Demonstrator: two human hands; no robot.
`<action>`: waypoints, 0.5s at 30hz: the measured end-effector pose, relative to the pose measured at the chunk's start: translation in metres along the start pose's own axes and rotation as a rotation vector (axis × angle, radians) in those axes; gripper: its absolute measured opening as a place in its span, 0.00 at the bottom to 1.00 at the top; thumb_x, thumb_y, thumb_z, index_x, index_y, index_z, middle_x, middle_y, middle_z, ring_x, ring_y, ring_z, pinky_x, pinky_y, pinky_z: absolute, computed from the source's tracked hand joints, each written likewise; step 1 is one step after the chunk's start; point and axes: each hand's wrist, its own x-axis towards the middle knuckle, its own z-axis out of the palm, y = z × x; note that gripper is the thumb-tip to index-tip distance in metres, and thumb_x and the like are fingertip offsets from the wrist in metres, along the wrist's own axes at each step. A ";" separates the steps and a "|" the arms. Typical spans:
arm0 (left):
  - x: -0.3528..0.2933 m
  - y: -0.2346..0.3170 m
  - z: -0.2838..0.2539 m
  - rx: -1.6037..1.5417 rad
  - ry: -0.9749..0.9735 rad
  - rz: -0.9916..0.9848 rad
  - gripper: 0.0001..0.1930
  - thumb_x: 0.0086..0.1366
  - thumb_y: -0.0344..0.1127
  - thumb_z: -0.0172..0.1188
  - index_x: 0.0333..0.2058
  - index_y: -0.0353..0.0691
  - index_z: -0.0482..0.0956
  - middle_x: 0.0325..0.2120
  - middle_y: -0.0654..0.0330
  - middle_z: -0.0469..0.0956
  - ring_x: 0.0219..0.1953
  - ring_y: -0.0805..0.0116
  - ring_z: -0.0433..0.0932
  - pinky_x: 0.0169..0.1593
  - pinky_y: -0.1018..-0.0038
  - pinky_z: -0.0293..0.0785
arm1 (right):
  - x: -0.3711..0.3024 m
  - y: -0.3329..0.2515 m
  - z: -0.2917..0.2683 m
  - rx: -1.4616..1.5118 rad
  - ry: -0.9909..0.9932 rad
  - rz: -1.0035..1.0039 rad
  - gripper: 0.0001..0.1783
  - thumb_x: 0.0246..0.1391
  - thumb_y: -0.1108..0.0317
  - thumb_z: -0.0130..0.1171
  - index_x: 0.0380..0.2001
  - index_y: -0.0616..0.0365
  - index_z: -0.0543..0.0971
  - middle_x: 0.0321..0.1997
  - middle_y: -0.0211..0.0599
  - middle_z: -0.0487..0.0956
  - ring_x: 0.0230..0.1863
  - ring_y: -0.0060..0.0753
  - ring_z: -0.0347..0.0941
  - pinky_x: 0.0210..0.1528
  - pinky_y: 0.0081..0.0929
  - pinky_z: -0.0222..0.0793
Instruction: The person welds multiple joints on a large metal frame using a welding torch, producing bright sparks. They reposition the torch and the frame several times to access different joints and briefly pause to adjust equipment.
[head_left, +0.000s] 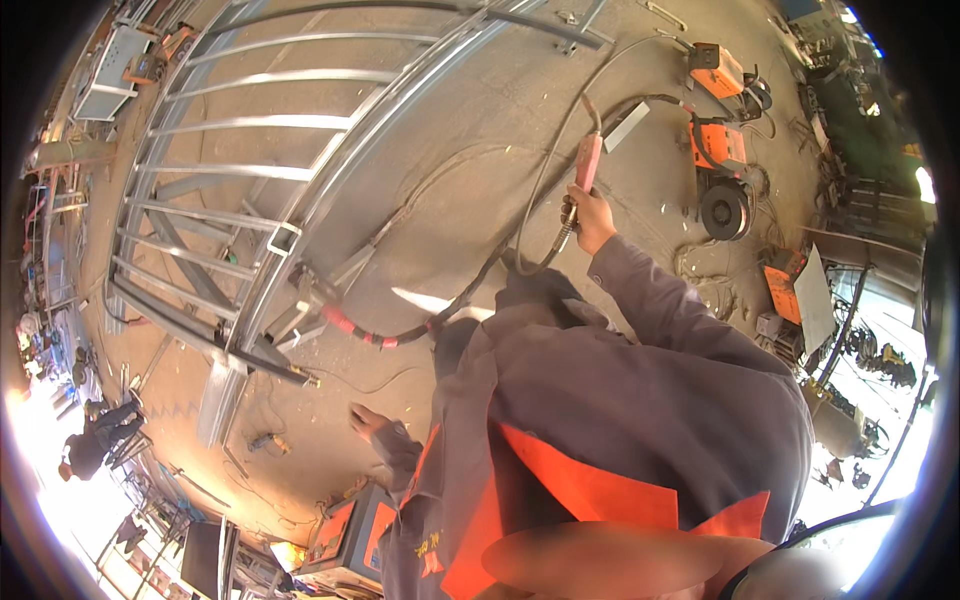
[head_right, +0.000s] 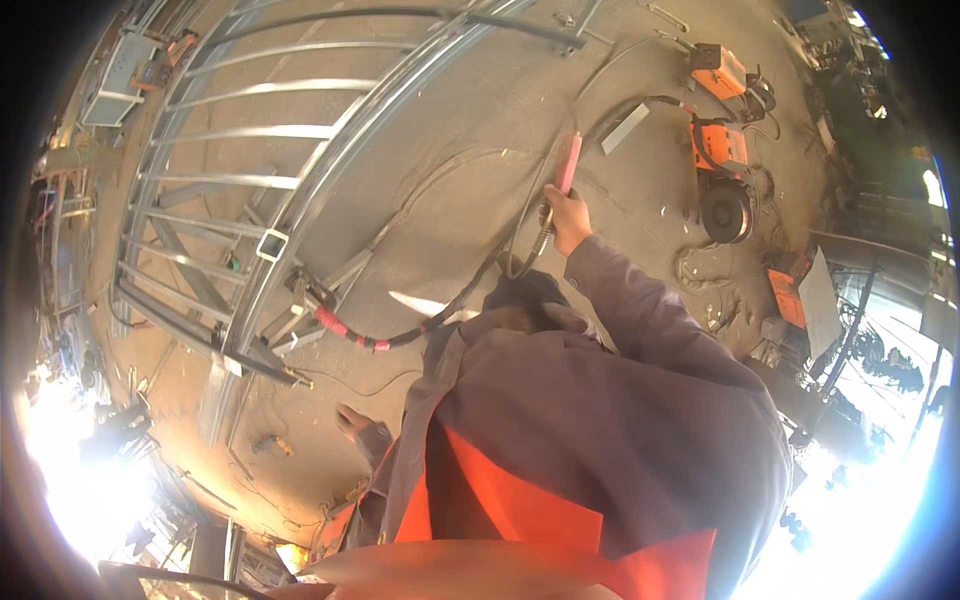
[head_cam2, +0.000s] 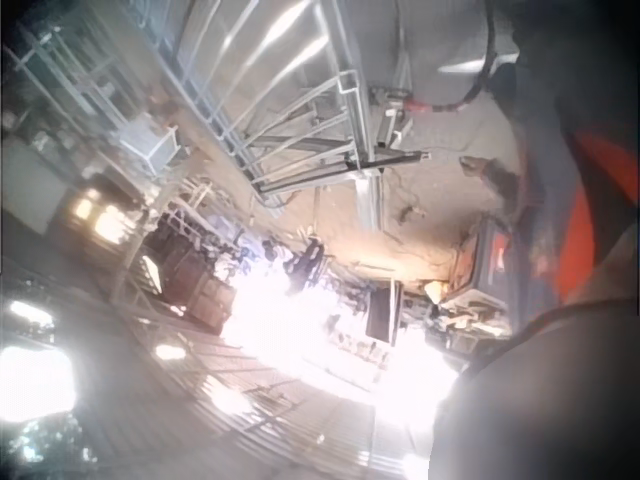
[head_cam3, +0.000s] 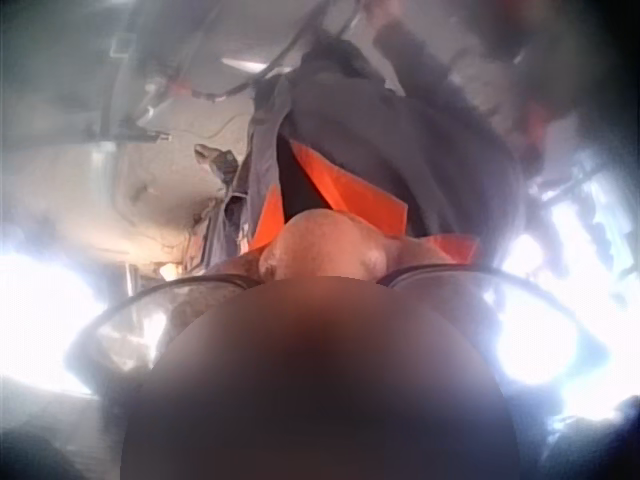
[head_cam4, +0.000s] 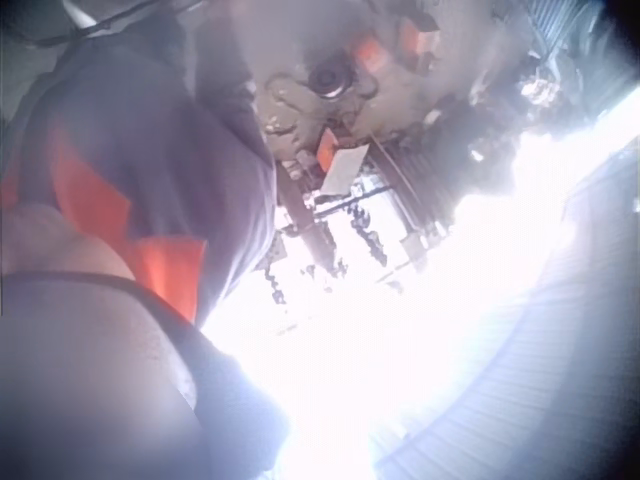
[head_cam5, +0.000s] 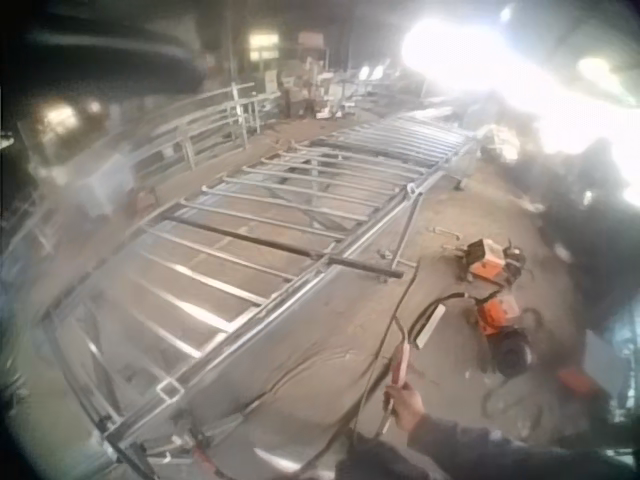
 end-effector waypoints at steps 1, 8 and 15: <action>-0.038 -0.011 0.012 0.100 -0.036 -0.063 0.27 0.75 0.50 0.54 0.62 0.35 0.75 0.61 0.40 0.74 0.65 0.44 0.72 0.65 0.58 0.71 | 0.011 -0.012 -0.005 0.015 0.013 0.017 0.13 0.64 0.63 0.61 0.44 0.60 0.73 0.31 0.30 0.72 0.28 0.27 0.71 0.28 0.30 0.70; -0.142 -0.019 0.047 0.250 -0.562 -0.184 0.27 0.74 0.51 0.54 0.62 0.35 0.75 0.61 0.40 0.74 0.65 0.44 0.72 0.65 0.59 0.71 | 0.059 -0.057 -0.049 0.137 -0.008 0.126 0.10 0.63 0.68 0.60 0.40 0.61 0.71 0.30 0.36 0.74 0.28 0.34 0.74 0.29 0.34 0.71; -0.124 0.044 0.071 0.209 -0.655 -0.063 0.28 0.74 0.51 0.55 0.62 0.36 0.76 0.61 0.40 0.74 0.64 0.44 0.72 0.65 0.59 0.71 | 0.071 -0.065 -0.096 0.354 0.164 0.207 0.10 0.66 0.65 0.58 0.41 0.60 0.70 0.30 0.39 0.74 0.29 0.39 0.75 0.30 0.40 0.74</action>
